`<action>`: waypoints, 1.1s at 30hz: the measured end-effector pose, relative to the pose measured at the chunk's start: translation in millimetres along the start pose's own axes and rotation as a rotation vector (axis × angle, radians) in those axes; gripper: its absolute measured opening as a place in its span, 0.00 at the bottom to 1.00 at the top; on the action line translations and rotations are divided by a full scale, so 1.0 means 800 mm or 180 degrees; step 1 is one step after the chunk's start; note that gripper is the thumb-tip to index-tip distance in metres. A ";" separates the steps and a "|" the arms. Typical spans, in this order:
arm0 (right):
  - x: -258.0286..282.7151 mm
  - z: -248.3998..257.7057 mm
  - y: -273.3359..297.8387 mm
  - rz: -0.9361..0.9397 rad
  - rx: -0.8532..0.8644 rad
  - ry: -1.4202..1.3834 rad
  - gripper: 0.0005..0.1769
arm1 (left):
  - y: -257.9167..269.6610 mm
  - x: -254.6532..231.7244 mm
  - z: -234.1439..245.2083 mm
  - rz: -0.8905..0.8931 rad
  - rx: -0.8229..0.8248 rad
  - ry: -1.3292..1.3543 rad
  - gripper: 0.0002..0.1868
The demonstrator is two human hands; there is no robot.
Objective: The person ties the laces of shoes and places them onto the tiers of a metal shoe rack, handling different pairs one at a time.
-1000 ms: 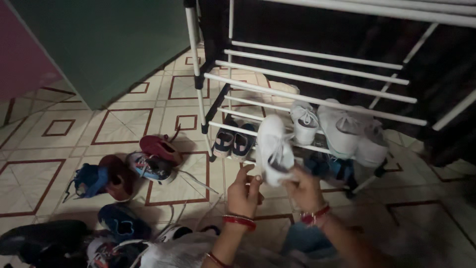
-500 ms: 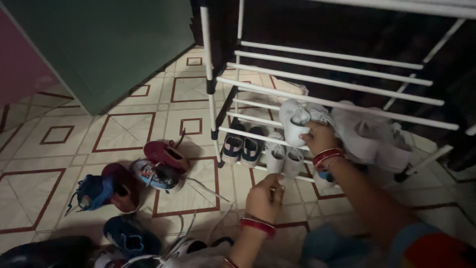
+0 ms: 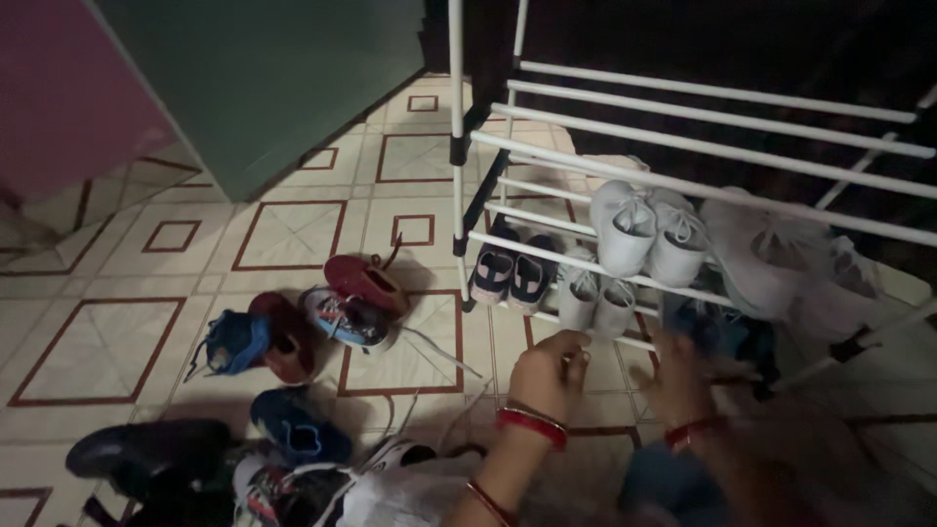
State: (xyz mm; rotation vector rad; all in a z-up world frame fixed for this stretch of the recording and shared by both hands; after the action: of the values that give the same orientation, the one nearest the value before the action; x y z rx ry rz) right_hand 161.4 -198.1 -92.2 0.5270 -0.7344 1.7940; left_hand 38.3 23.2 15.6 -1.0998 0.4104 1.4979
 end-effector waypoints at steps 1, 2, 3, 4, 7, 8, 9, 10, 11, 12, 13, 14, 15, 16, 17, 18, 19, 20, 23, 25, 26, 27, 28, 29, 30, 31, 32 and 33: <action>-0.030 -0.013 0.020 0.0114 0.0104 0.0024 0.38 | 0.000 0.002 -0.003 -0.0015 -0.0084 0.0018 0.10; -0.073 -0.030 0.038 -0.0442 0.0504 -0.0351 0.41 | 0.000 0.005 -0.005 -0.0007 -0.0099 0.0017 0.10; -0.114 -0.047 0.063 -0.1012 0.0909 -0.0719 0.44 | 0.001 0.009 -0.006 0.0031 -0.0069 -0.0062 0.09; -0.151 -0.064 0.090 -0.1580 0.1258 -0.0998 0.40 | 0.005 0.011 -0.008 0.0069 -0.0039 -0.0141 0.08; -0.206 -0.096 0.131 -0.1365 0.1341 -0.1356 0.28 | 0.010 0.012 -0.010 0.0504 0.0216 -0.0368 0.09; -0.210 -0.104 0.132 -0.1043 0.1272 -0.1378 0.24 | 0.007 0.004 -0.008 0.0511 0.0192 -0.0382 0.09; -0.212 -0.112 0.136 -0.1057 0.1287 -0.1742 0.21 | 0.005 -0.011 -0.005 0.0257 0.0063 -0.0254 0.09; -0.207 -0.120 0.135 -0.0945 0.1263 -0.2003 0.19 | 0.003 -0.026 0.000 0.0001 -0.0065 -0.0127 0.08; -0.210 -0.139 0.147 -0.2220 0.1232 -0.3599 0.22 | 0.000 -0.035 0.002 0.0013 -0.0071 -0.0124 0.08; -0.202 -0.139 0.150 -0.2225 0.1243 -0.3589 0.22 | -0.004 -0.047 0.003 -0.0108 0.0019 -0.0178 0.09; -0.183 -0.140 0.149 -0.1734 0.1629 -0.2667 0.22 | -0.013 -0.057 0.005 -0.0240 0.0113 -0.0242 0.11; -0.161 -0.140 0.149 -0.1230 0.1965 -0.1736 0.23 | -0.023 -0.061 0.010 -0.0239 0.0111 -0.0248 0.11; -0.139 -0.138 0.149 -0.0709 0.2254 -0.0790 0.24 | -0.033 -0.060 0.011 -0.0233 0.0206 -0.0387 0.10; -0.117 -0.135 0.149 -0.0178 0.2495 0.0162 0.26 | -0.044 -0.055 0.011 -0.0226 0.0302 -0.0526 0.09; -0.100 -0.128 0.151 0.0359 0.2695 0.1127 0.28 | -0.063 -0.041 0.010 -0.0144 0.0446 -0.1100 0.11; -0.086 -0.118 0.149 0.0362 0.2706 0.1134 0.28 | -0.084 -0.021 0.010 -0.0060 0.0590 -0.1674 0.12; -0.074 -0.111 0.150 0.0401 0.2768 0.1127 0.30 | -0.102 0.006 0.011 0.0095 0.0672 -0.1616 0.14; -0.064 -0.105 0.149 0.0441 0.2830 0.1121 0.32 | -0.115 0.040 0.015 0.0250 0.0753 -0.1558 0.16; -0.062 -0.108 0.147 -0.0008 0.3269 0.1458 0.18 | -0.133 0.148 0.034 0.0645 0.0667 -0.2233 0.14; -0.068 -0.116 0.147 -0.0076 0.3268 0.1445 0.18 | -0.111 0.228 0.051 0.1578 0.0910 -0.2569 0.17; -0.074 -0.119 0.147 -0.0107 0.3258 0.1422 0.18 | -0.098 0.250 0.061 0.1470 0.0257 -0.2492 0.22; -0.082 -0.120 0.146 -0.0146 0.3248 0.1388 0.18 | -0.080 0.272 0.071 0.1351 -0.0386 -0.2394 0.31; -0.090 -0.123 0.145 -0.0172 0.3246 0.1370 0.18 | -0.070 0.310 0.074 0.1768 -0.0101 -0.2457 0.31; -0.095 -0.126 0.143 -0.0196 0.3228 0.1343 0.18 | -0.064 0.346 0.077 0.2177 0.0181 -0.2520 0.30; -0.099 -0.129 0.141 -0.0224 0.3204 0.1306 0.17 | -0.057 0.370 0.081 0.2139 -0.0032 -0.2626 0.28; -0.101 -0.132 0.138 -0.0232 0.3183 0.1276 0.17 | -0.054 0.392 0.086 0.2095 -0.0260 -0.2731 0.26; -0.103 -0.134 0.135 -0.0247 0.3151 0.1241 0.17 | -0.059 0.418 0.093 0.2067 -0.0260 -0.2729 0.26; -0.106 -0.135 0.132 -0.0260 0.3139 0.1223 0.17 | -0.070 0.440 0.093 0.1675 0.0279 -0.3187 0.22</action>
State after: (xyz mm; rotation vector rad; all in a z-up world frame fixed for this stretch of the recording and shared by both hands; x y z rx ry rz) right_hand 88.9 -203.8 -249.3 0.7863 0.4838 2.0192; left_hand 100.5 299.1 -214.1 -0.0624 0.0417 2.2455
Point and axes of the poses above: each hand's wrist, its own y-axis away from the middle knuckle, its own z-axis out of the back of the hand, x = y × z, the point moved 5 cm from there along -y, towards the middle knuckle, and after that the axes turned 14 degrees about -y, right-handed, at the moved point
